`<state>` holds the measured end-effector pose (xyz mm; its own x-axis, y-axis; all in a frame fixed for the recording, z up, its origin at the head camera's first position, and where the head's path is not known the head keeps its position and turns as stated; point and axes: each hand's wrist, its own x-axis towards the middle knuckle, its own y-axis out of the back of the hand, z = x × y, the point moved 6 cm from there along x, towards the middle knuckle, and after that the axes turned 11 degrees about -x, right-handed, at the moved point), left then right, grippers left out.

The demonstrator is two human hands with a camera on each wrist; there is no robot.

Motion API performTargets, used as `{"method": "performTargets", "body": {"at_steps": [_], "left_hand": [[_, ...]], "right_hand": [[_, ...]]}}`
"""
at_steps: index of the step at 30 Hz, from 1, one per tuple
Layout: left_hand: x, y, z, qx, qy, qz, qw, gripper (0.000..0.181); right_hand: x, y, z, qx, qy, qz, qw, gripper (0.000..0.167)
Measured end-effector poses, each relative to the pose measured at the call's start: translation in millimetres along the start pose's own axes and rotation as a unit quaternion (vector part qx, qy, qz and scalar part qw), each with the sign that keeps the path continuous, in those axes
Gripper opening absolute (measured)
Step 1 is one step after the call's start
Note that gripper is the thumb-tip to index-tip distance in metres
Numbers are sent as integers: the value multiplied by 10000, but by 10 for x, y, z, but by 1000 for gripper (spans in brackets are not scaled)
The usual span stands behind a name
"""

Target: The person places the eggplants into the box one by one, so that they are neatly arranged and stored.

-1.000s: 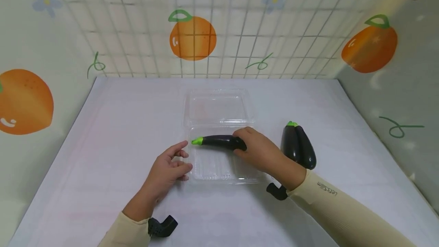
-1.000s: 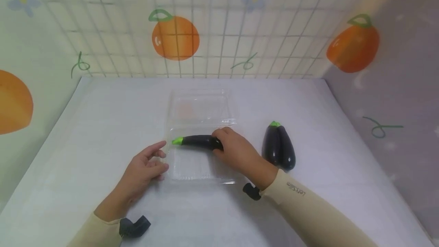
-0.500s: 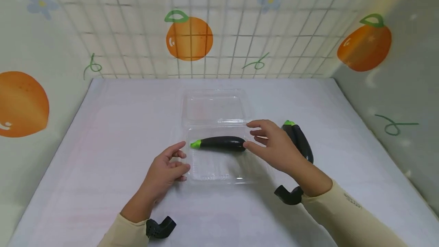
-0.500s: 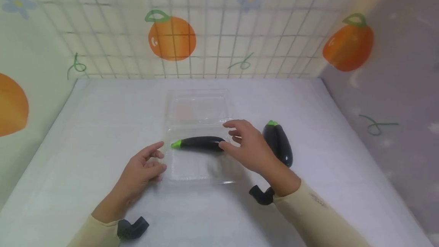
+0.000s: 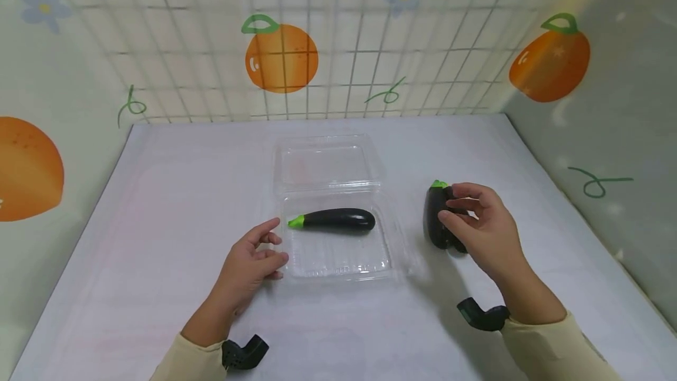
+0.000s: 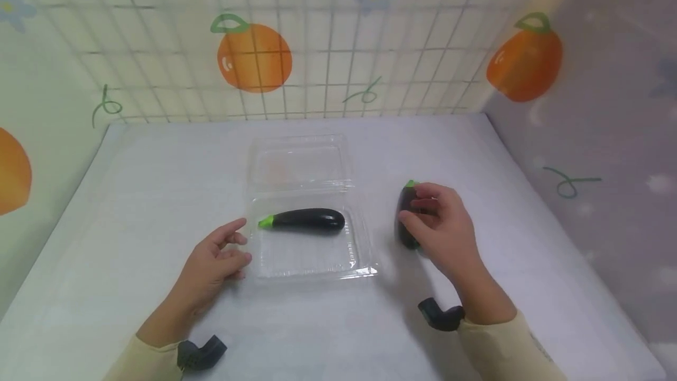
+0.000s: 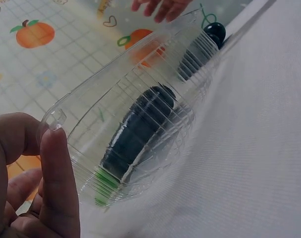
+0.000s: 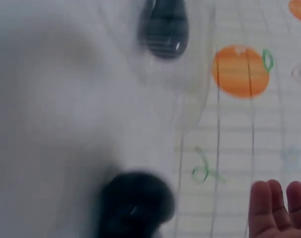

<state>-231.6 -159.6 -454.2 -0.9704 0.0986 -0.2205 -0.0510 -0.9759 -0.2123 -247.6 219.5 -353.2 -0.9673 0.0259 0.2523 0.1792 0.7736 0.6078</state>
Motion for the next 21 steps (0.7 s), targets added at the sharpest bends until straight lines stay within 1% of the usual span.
{"method": "performTargets", "body": {"at_steps": [2,4,7,11,14,18,21], "left_hand": [[-5,-7,7,-8,-41,-30,10000,70],[-15,-16,16,-24,-75,-59,10000,70],[-22,-23,28,-42,-111,-80,9999,70],[-16,-27,29,-50,-104,-89,9999,70],[-13,-33,30,-37,-76,-110,9999,70],[-16,-23,31,-27,-41,-81,10000,70],[-21,-16,33,-51,-37,-81,9999,70]], "right_hand": [[-42,78,104,-169,-177,300,9992,45],[-86,133,209,-397,-430,482,9971,45],[-151,174,349,-678,-777,597,9929,51],[-227,212,510,-952,-1229,651,9857,56],[-261,221,613,-1116,-1435,510,9820,60],[-258,175,722,-1264,-1353,33,9827,67],[-239,152,774,-1386,-1298,-271,9814,74]]}}
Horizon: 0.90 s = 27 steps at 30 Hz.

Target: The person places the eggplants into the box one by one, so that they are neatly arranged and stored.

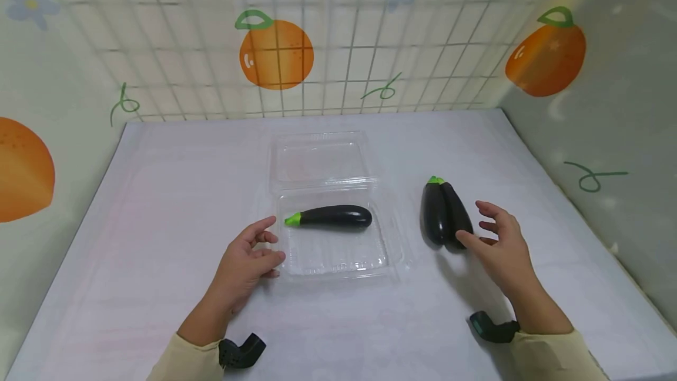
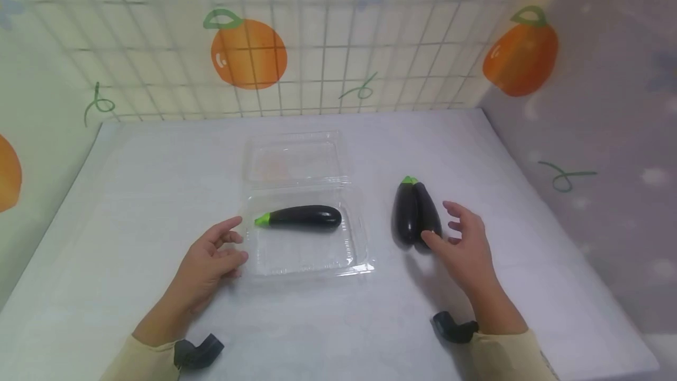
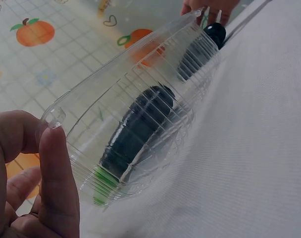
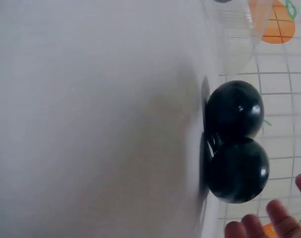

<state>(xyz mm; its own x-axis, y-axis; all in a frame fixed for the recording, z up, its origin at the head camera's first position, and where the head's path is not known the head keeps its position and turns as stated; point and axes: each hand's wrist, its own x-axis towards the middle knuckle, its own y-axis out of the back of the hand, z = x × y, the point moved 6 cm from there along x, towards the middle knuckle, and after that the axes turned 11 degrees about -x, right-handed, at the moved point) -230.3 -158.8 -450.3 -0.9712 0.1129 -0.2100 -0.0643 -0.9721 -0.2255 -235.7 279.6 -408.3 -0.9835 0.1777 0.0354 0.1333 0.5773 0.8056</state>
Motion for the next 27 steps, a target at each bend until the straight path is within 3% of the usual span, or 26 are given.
{"method": "performTargets", "body": {"at_steps": [13,20,27], "left_hand": [[-2,-5,19,40,-1,18,10000,69],[12,-15,33,175,17,76,9998,67],[41,-53,-8,193,-43,68,9998,68]], "right_hand": [[87,-100,111,-162,-67,-835,9964,83],[133,-131,130,-90,-289,-1228,9920,90],[161,-135,174,2,-393,-1442,9888,95]]}}
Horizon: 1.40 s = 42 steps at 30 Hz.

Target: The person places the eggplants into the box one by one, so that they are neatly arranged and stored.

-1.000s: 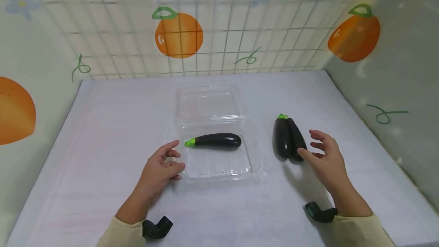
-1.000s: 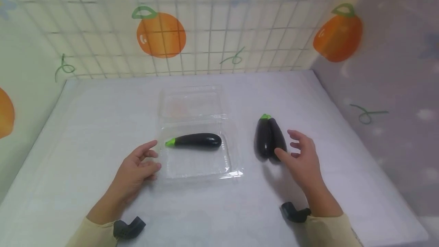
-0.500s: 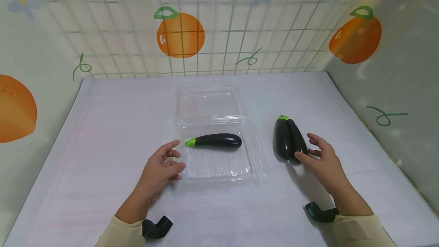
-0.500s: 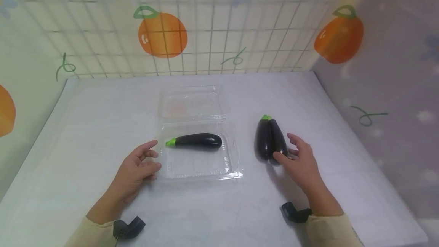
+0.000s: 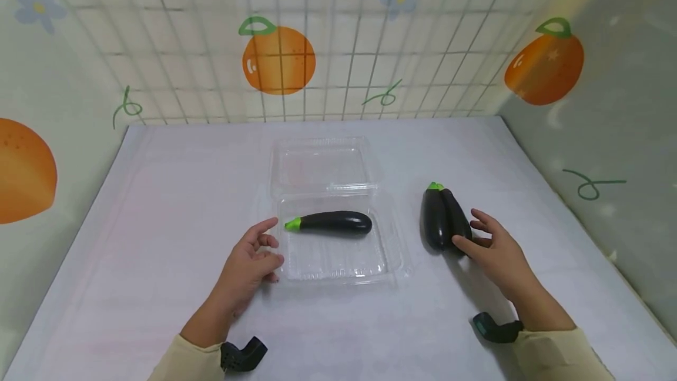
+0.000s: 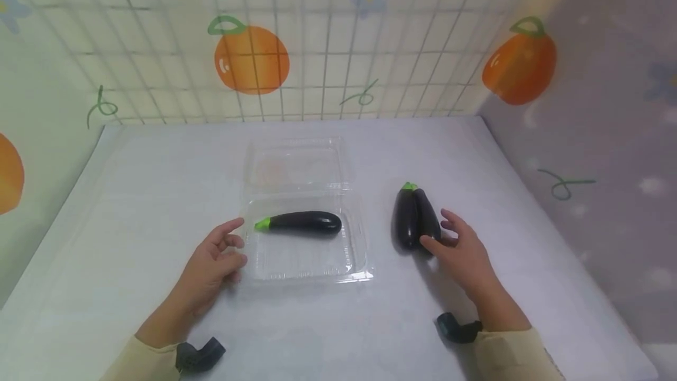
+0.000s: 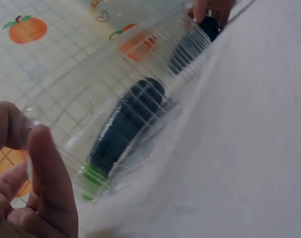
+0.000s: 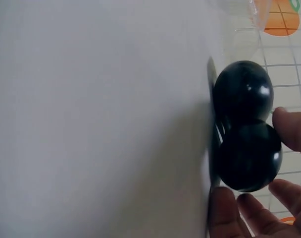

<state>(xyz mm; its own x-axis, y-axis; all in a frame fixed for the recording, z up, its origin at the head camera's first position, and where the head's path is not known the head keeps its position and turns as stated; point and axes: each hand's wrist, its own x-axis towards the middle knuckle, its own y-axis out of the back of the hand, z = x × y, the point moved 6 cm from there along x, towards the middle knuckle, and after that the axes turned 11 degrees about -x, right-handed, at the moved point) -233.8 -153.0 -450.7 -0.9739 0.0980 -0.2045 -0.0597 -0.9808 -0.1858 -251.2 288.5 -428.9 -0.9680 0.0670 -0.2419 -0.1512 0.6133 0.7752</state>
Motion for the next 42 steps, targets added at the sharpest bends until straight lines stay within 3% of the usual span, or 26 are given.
{"method": "performTargets", "body": {"at_steps": [9,17,21,27,32,35,41,42], "left_hand": [[21,-61,2,291,-596,8,9978,70],[39,-32,-10,512,-978,127,9938,68],[42,-30,-15,549,-1032,97,9931,68],[35,-26,-32,564,-913,33,9942,68],[25,-11,-34,568,-892,-1,9944,68],[22,-8,-29,559,-889,-19,9945,68],[19,-18,-21,522,-861,-58,9949,68],[17,-19,-20,508,-848,-51,9951,68]], "right_hand": [[40,-3,41,-14,-189,22,9998,86],[-4,68,87,498,-299,475,9972,80],[-55,107,61,690,-189,668,9952,79],[-132,148,-55,831,-49,651,9944,80],[-254,179,-298,888,563,674,9922,74],[-324,195,-497,1270,1105,686,9833,71],[-362,203,-862,2643,1991,559,9420,70],[-356,200,-910,2684,2049,545,9397,70]]}}
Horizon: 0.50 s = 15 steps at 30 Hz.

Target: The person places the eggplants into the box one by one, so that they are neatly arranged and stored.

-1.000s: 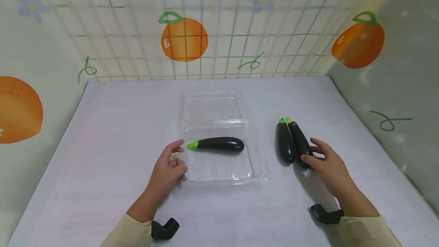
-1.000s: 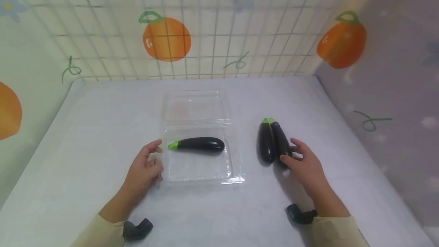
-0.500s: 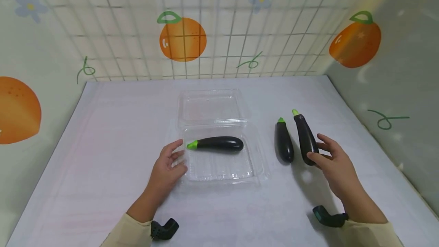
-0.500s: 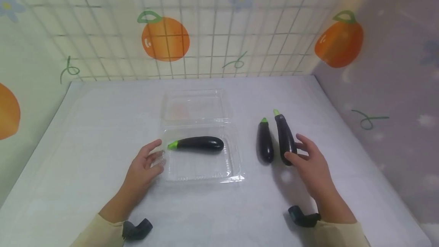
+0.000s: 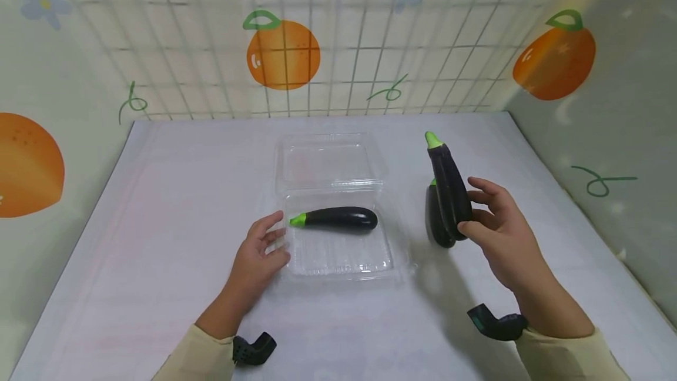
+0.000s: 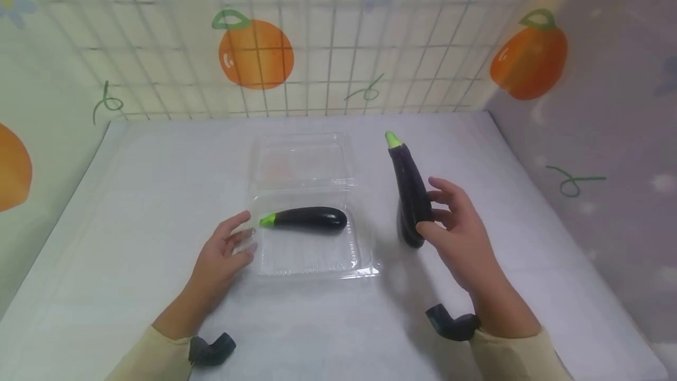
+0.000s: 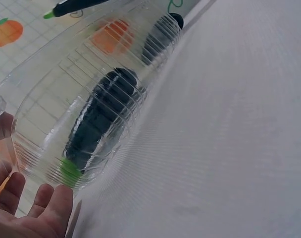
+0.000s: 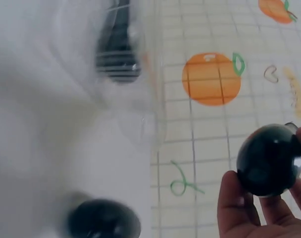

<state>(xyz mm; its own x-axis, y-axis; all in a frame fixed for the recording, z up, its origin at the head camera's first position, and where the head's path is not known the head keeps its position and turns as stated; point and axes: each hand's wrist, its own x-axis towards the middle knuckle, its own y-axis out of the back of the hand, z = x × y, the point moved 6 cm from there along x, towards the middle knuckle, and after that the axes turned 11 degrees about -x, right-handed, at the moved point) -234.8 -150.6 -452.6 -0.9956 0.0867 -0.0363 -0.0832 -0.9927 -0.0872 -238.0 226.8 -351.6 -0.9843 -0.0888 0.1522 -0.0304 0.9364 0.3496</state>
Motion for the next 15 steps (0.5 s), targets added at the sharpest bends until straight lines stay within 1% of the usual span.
{"method": "performTargets", "body": {"at_steps": [1,4,7,10,15], "left_hand": [[0,1,2,-1,5,8,10000,68],[-4,2,12,-39,7,-1,10000,69],[-4,2,17,-63,-13,-23,10000,70],[0,0,20,-100,-41,-54,9999,70],[8,0,15,-175,-52,-82,9998,71]], "right_hand": [[27,-27,-31,-42,22,-18,10000,69],[103,-109,-99,-557,27,-83,9984,66],[183,-209,-138,-1120,22,-292,9933,62],[259,-337,-171,-1382,80,-659,9882,57],[378,-566,-160,-1601,36,-1388,9773,54]]}}
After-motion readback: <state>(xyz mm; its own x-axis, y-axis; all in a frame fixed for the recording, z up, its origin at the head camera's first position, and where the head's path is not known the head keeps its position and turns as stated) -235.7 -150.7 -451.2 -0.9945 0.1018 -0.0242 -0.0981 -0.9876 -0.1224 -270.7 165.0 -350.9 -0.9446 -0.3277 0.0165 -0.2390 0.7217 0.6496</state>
